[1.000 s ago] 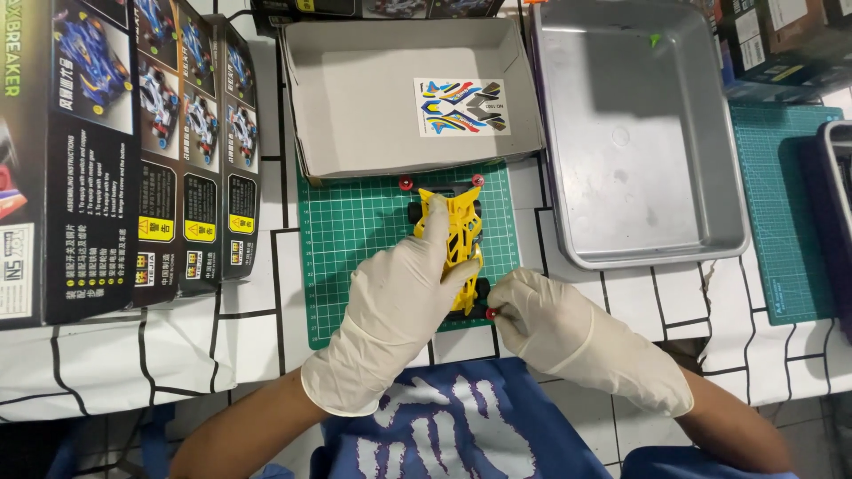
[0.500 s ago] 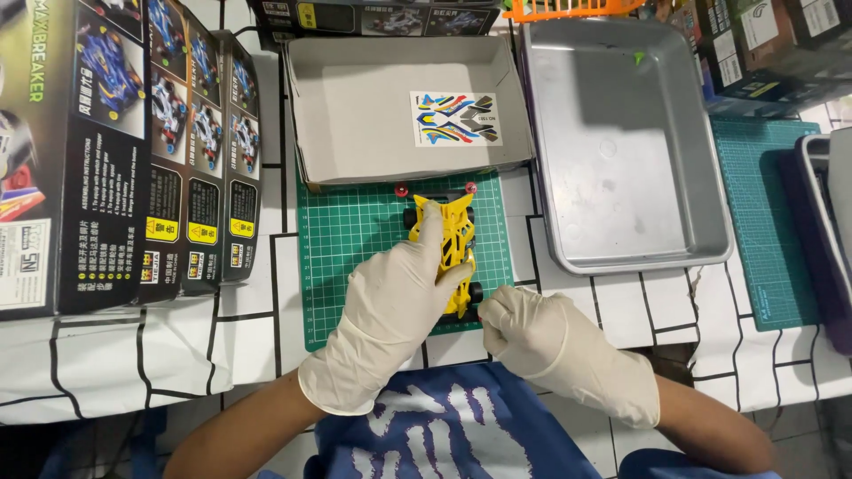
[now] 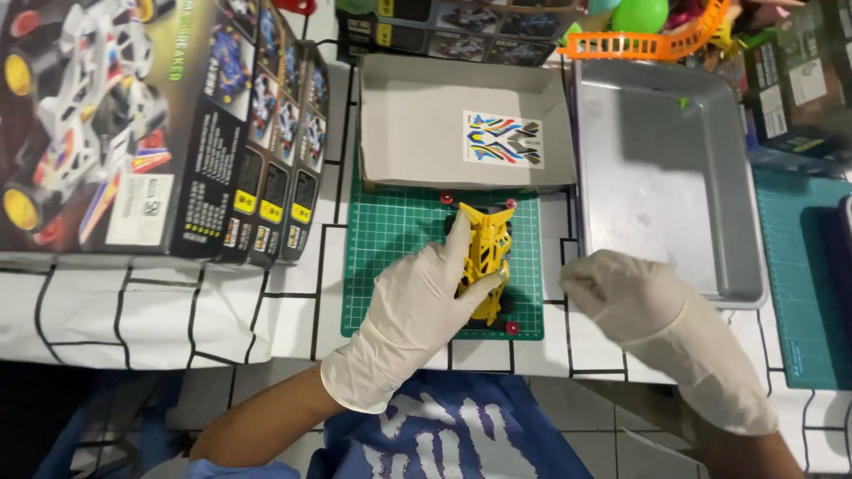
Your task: Assembling a toy car by attaching the yellow body shell to the black chassis and tightening screws with a screwdriver.
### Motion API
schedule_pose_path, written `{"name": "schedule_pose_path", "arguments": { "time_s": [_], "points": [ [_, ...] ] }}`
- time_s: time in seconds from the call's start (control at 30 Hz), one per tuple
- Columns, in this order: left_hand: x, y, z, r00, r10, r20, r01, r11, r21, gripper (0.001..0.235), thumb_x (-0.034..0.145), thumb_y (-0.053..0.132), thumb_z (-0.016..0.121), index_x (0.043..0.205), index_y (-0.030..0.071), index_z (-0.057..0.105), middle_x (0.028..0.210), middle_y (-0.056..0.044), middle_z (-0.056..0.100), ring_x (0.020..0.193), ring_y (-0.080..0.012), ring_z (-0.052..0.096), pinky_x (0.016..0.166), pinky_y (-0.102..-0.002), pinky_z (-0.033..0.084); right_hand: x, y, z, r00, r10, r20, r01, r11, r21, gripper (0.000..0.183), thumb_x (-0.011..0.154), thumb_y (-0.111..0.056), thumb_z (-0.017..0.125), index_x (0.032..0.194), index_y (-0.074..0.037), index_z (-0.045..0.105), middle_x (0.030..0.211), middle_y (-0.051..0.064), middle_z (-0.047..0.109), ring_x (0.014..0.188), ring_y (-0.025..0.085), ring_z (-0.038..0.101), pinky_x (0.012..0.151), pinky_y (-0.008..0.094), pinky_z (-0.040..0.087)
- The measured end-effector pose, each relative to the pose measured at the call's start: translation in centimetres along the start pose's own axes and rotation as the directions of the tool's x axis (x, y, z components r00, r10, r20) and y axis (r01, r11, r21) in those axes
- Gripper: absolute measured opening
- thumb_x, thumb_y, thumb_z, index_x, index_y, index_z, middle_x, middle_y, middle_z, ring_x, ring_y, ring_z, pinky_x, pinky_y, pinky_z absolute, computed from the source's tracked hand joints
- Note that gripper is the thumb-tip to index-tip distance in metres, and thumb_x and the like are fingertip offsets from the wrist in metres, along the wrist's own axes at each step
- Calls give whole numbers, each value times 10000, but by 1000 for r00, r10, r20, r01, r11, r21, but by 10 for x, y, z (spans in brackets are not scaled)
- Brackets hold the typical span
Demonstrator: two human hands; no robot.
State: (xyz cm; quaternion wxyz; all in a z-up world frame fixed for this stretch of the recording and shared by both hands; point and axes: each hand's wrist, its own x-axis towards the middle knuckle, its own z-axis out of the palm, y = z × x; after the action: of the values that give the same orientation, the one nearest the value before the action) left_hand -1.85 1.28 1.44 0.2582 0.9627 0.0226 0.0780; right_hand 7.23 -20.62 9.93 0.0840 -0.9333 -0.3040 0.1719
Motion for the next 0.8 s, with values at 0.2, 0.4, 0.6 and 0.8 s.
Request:
{"name": "schedule_pose_path", "arguments": {
  "time_s": [0.2,0.4,0.6,0.8],
  "points": [
    [-42,-18,-35,953,95,-286,-92,995,23,526,950,497,705,1265,97,572,598,-1,512,480,-154,504,389,-296,422,52,73,6,904,-8,-427,12,1000,6,251,1004,-50,572,1128,-52,790,1151,107,773,1018,230,718,940,342,547],
    [-109,-83,-117,577,-291,-763,158,957,-245,328,922,-59,615,643,24,463,586,-36,388,526,-124,327,525,-333,239,80,130,32,892,302,-337,-302,952,54,383,1055,-186,477,1305,-73,744,1365,197,680,1168,430,633,918,491,492],
    [-116,-298,-174,363,-561,-744,569,766,-300,332,1247,158,666,940,80,567,830,1,545,755,-117,487,663,-340,418,73,144,44,937,263,-232,-105,841,530,122,1101,-63,476,1067,-81,592,941,-3,579,835,113,534,768,258,422],
    [-111,-492,-190,741,-604,-295,666,603,438,326,927,171,652,1204,62,785,1006,-177,793,932,-388,745,790,-415,555,65,112,28,932,180,-314,-180,983,29,286,1060,-155,524,1242,-19,698,1284,129,694,1093,307,673,906,378,521]
  ]
}}
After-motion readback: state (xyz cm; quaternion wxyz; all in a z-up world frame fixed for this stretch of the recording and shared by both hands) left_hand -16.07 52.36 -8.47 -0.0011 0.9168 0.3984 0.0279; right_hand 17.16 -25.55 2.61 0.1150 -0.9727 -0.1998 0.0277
